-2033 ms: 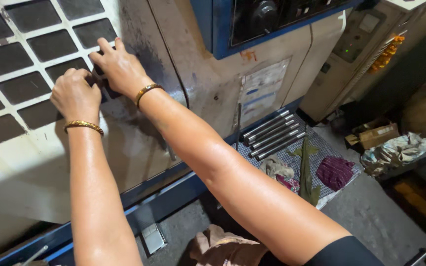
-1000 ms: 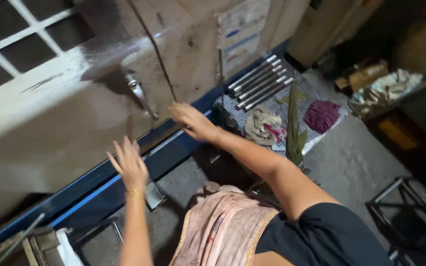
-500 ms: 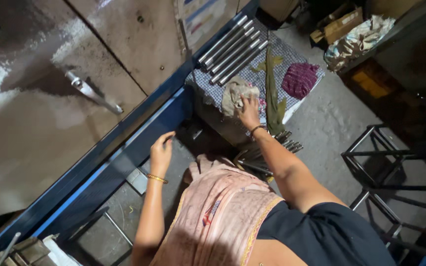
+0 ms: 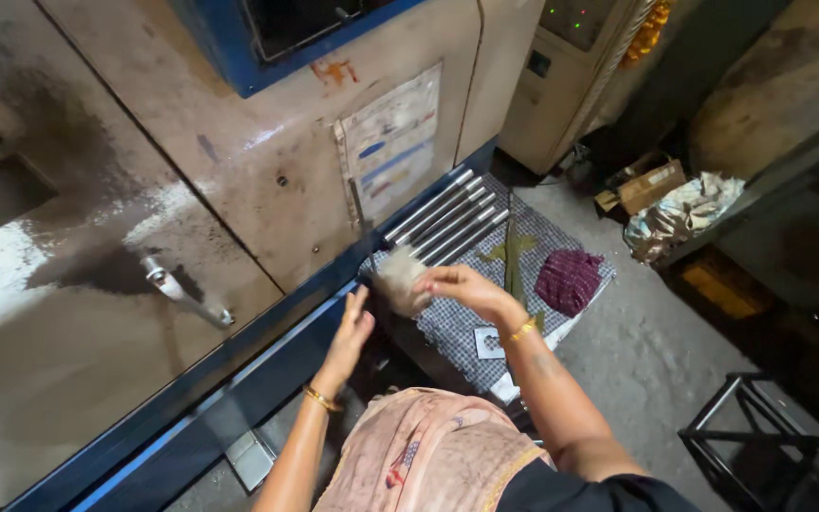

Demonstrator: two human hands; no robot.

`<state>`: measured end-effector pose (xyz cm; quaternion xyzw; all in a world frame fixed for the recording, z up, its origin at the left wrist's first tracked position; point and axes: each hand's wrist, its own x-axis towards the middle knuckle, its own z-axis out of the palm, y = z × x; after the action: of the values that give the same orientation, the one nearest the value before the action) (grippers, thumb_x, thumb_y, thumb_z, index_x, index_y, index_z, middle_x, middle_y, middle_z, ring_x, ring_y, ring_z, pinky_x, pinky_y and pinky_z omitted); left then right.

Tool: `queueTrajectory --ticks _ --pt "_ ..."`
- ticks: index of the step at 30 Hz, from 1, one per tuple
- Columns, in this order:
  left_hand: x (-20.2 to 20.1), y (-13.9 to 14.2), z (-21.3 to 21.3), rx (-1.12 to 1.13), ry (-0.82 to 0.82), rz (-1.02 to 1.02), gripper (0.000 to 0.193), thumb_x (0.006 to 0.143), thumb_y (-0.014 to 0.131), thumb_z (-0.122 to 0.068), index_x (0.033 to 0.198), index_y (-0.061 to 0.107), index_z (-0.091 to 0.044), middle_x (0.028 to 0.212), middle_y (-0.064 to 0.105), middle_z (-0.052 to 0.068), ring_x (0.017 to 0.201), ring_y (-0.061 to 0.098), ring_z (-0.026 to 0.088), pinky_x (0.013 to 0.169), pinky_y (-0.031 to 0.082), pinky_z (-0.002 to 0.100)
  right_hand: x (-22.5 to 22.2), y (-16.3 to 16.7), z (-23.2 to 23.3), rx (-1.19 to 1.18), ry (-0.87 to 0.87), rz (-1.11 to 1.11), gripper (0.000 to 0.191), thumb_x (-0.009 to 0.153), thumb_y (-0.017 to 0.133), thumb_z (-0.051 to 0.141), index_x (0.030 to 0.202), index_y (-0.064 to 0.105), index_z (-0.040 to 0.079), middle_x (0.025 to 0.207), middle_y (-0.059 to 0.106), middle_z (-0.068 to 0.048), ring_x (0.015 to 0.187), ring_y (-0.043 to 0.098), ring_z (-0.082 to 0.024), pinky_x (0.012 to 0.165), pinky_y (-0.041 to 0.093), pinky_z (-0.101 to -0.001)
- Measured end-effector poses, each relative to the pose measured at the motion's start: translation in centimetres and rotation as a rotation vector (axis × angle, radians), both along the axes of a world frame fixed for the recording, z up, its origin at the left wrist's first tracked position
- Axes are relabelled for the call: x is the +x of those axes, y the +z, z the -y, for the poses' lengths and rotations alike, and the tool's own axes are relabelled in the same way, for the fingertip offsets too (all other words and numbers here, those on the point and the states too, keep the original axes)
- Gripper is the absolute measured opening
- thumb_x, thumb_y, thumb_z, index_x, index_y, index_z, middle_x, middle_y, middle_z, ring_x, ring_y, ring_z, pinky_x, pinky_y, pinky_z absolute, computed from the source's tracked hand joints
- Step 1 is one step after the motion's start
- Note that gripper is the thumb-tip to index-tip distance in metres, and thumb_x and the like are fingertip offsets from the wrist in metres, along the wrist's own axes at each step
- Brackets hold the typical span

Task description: The person operates a metal turning machine, inserting cylindrical metal rods into the chuck, closing the door, and retrieving finished rods. They wipe the rods with a cloth and measure one with a ruler before placing them in a container.

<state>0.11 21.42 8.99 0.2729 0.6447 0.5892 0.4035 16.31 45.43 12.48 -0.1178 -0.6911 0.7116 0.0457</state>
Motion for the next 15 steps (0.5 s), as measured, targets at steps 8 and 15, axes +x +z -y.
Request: queueTrajectory --ticks 8,15 --pt "3.1 3.3 -8.4 0.337 -0.175 -0.587 0.050 0.103 0.053 -0.023 0.149 0.044 -0.008 0.153 0.041 0.014 0.142 0.038 0.033 0.119 0.030 0.044 -1.1 15.6 4.7 0.244 -0.284 -0.726 0.048 0.107 0.059 0.038 0.139 0.062 0.002 0.159 0.048 -0.018 0.146 0.048 -0.030 0.123 0.039 -0.0410" --pt "3.6 7.2 -9.3 0.514 0.037 -0.993 0.057 0.100 0.055 -0.025 0.149 0.040 0.001 0.152 0.042 0.022 0.142 0.040 0.038 0.118 0.032 0.044 -5.0 12.9 9.5 0.155 -0.391 -0.937 0.079 0.107 0.043 0.067 0.152 0.047 0.003 0.171 0.030 -0.019 0.164 0.025 -0.030 0.138 0.014 -0.0424"
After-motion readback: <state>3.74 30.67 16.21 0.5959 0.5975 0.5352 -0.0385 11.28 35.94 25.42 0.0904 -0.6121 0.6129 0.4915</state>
